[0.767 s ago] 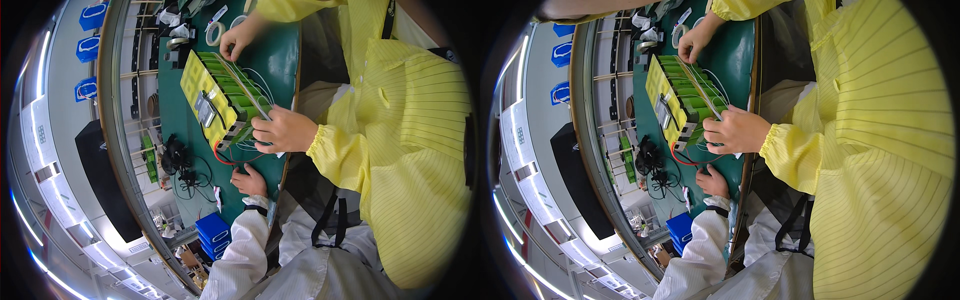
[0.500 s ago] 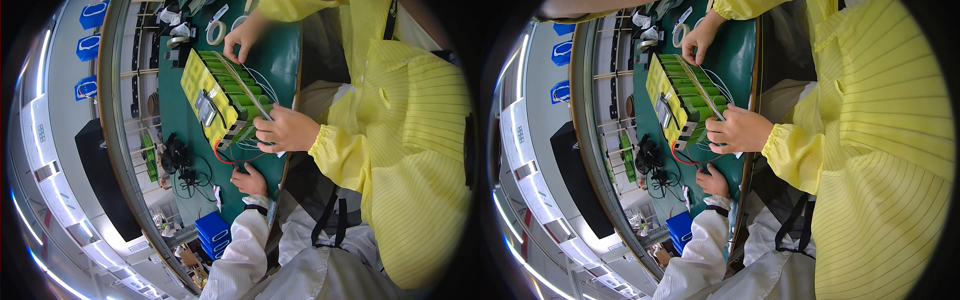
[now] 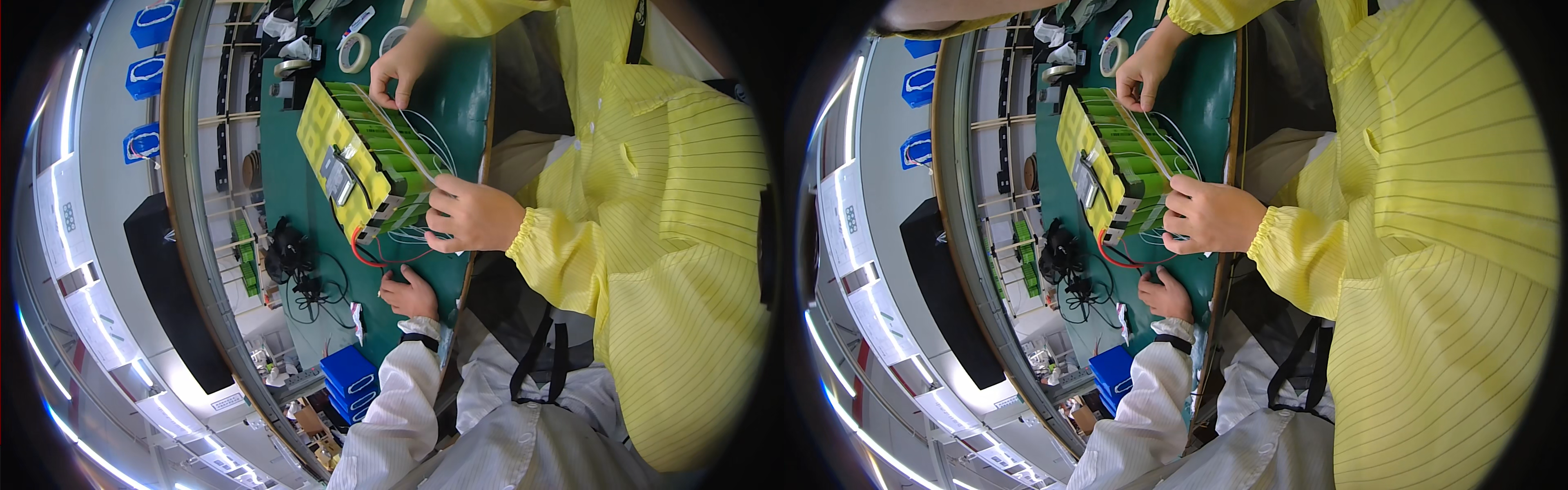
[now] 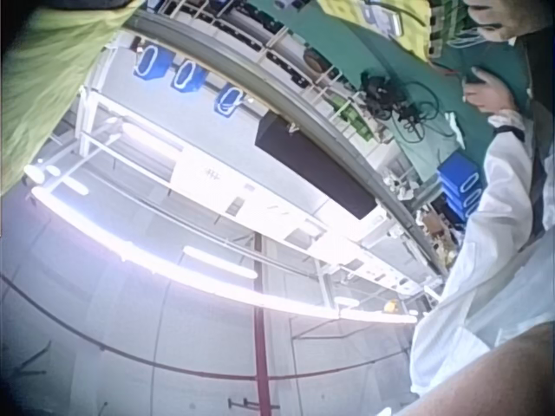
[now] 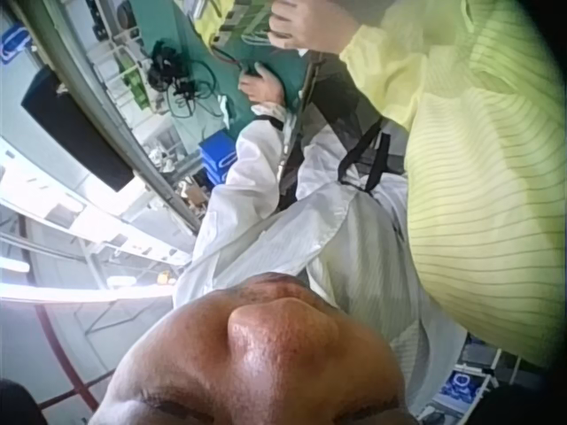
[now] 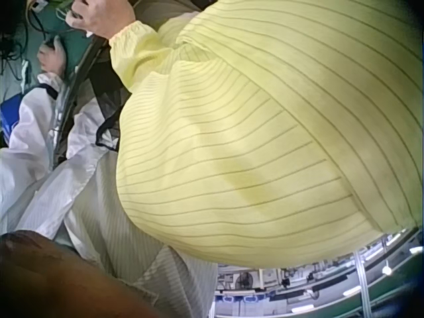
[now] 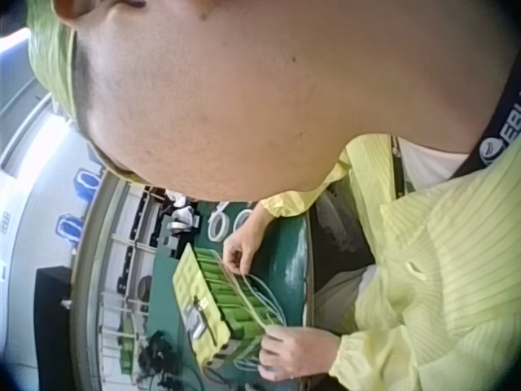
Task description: Assembling or repairing a large battery pack by organizing wires and applying tape.
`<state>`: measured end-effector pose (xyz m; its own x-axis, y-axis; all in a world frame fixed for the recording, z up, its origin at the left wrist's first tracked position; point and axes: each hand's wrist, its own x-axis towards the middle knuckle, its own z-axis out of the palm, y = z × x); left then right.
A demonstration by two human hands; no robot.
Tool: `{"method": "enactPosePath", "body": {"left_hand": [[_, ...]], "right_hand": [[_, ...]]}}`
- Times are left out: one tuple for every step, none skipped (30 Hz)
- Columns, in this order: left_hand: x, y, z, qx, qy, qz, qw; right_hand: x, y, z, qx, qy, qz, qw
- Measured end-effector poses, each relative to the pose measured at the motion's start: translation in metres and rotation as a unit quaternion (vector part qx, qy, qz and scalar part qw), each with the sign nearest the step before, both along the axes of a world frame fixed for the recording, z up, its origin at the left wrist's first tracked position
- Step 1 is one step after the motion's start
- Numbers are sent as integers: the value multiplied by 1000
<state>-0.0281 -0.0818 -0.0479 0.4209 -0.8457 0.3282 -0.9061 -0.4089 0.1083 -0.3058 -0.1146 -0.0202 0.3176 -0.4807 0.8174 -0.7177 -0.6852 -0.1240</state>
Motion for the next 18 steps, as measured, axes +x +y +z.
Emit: {"method": "enactPosePath", "body": {"left_hand": [[-2,0,-2,1,2,-3,1000],[7,-2,3,-8,-7,3,1000],[17,-3,10,-17,-18,10,1000],[28,-5,17,-25,-30,17,999],[20,-3,11,-16,-19,9,1000],[13,-2,5,-10,-10,3,1000],[6,-1,0,-4,-2,-1,1000],[7,-1,1,-5,-4,0,1000],[7,-1,1,-5,-5,0,1000],[7,-1,1,-6,-5,-1,1000],[8,-1,1,-8,-7,-1,1000],[8,-1,2,-8,-7,-1,1000],[8,-1,1,-8,-6,-4,1000],[6,-1,0,-7,-5,-7,1000],[4,0,-2,-5,-2,-9,1000],[1,0,-4,-1,3,-11,1000],[10,-1,3,-7,-5,-4,1000],[19,-3,9,-16,-15,3,1000]], "right_hand": [[-4,2,1,-2,20,-1,1000],[5,-4,2,-10,10,6,1000],[16,-10,3,-23,-14,9,1000],[26,-16,6,-37,-40,13,998],[18,-12,4,-29,-29,6,999],[9,-9,2,-38,-38,-13,998],[2,-7,2,-49,-49,-32,997],[3,-7,0,-50,-50,-32,997],[5,-8,-2,-41,-57,-46,996],[6,-9,-4,-32,-63,-60,996],[7,-10,-4,-33,-65,-59,996],[8,-12,-5,-33,-68,-57,996],[8,-13,-6,-32,-70,-55,996],[7,-14,-6,-31,-68,-56,996],[6,-14,-7,-24,-67,-51,996],[3,-14,-9,-17,-65,-47,997],[11,-20,-7,-24,-74,-40,996],[19,-26,-5,-21,-84,-36,996]]}}
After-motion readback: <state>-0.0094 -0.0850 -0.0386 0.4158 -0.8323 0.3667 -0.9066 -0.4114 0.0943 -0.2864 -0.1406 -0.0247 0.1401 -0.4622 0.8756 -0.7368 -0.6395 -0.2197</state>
